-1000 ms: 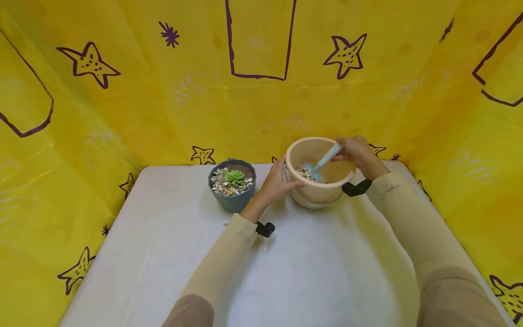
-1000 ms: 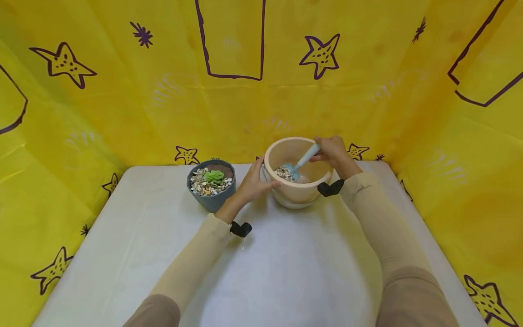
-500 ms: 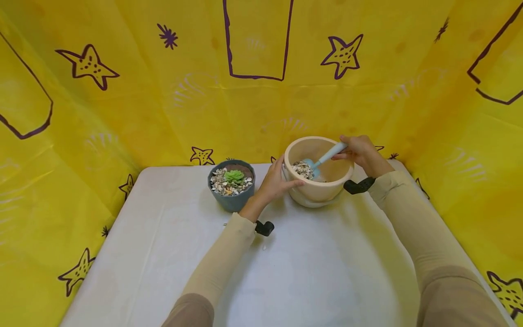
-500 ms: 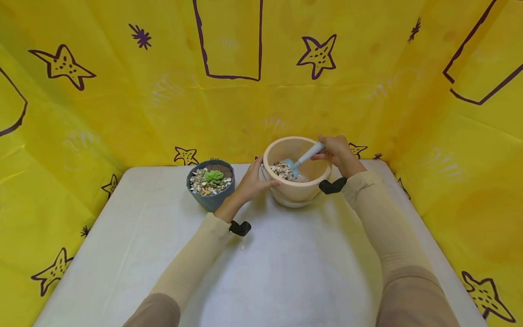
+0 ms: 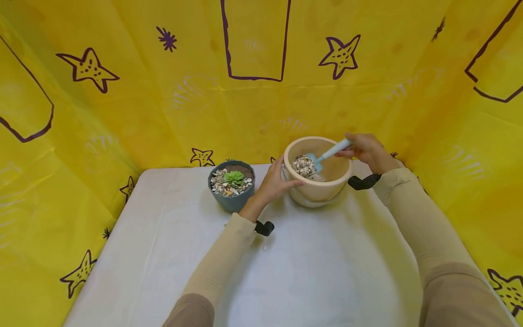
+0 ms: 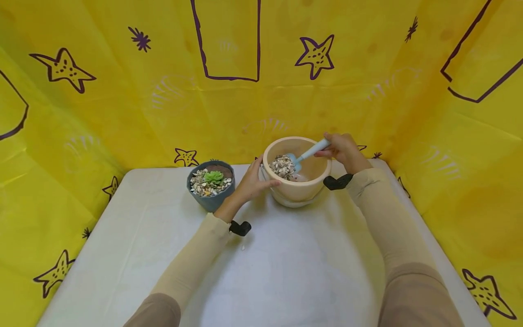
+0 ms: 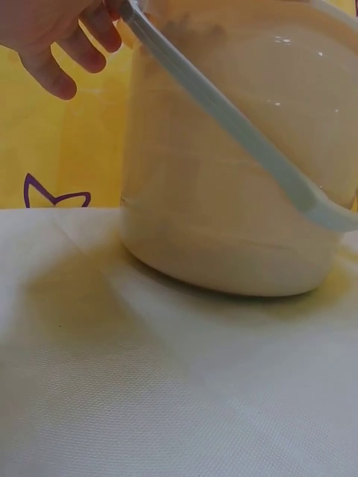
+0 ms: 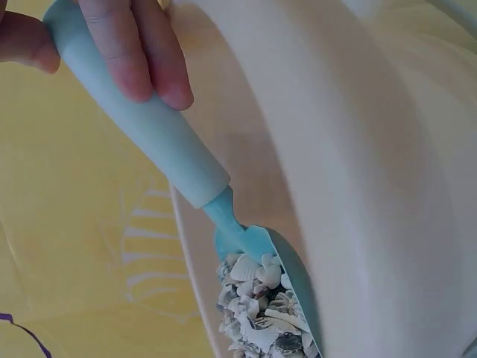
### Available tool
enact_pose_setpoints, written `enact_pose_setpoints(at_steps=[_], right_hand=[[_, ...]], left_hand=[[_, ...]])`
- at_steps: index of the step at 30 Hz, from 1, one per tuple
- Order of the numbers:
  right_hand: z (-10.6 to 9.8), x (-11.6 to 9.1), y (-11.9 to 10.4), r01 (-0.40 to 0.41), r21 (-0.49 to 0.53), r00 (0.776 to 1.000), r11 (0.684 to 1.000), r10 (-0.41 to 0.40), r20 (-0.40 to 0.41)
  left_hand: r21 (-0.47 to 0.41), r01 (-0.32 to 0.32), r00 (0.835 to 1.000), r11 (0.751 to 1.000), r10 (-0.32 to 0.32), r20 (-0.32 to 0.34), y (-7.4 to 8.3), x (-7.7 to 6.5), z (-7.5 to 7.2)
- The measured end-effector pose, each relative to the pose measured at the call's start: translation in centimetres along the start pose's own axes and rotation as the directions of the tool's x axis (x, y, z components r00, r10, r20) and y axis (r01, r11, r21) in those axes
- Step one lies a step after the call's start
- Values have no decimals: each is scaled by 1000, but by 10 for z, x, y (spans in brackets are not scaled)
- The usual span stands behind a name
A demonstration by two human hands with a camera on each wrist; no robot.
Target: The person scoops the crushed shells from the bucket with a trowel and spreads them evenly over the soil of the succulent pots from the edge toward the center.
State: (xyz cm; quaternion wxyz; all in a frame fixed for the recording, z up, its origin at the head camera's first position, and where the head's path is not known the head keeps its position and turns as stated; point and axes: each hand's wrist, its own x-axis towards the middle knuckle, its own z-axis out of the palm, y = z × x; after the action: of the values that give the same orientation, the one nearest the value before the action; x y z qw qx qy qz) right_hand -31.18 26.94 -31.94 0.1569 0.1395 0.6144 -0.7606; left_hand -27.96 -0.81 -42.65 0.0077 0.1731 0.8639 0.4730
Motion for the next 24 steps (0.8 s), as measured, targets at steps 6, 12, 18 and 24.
enact_pose_setpoints(at_steps=[6, 12, 18, 24], right_hand=[[-14, -5, -5, -26, 108, 1000, 994, 25, 15], [-30, -11, -9, -42, 220, 999, 974, 39, 20], [-37, -15, -12, -25, 258, 1000, 966, 28, -10], [-40, -21, -10, 8, 281, 999, 960, 4, -43]], left_hand=[[7, 6, 1000, 1000, -6, 7, 0, 0, 1], [-12, 12, 1000, 1000, -12, 7, 3, 2, 2], [-15, 12, 1000, 1000, -12, -2, 7, 5, 9], [17, 13, 1000, 1000, -12, -24, 8, 6, 18]])
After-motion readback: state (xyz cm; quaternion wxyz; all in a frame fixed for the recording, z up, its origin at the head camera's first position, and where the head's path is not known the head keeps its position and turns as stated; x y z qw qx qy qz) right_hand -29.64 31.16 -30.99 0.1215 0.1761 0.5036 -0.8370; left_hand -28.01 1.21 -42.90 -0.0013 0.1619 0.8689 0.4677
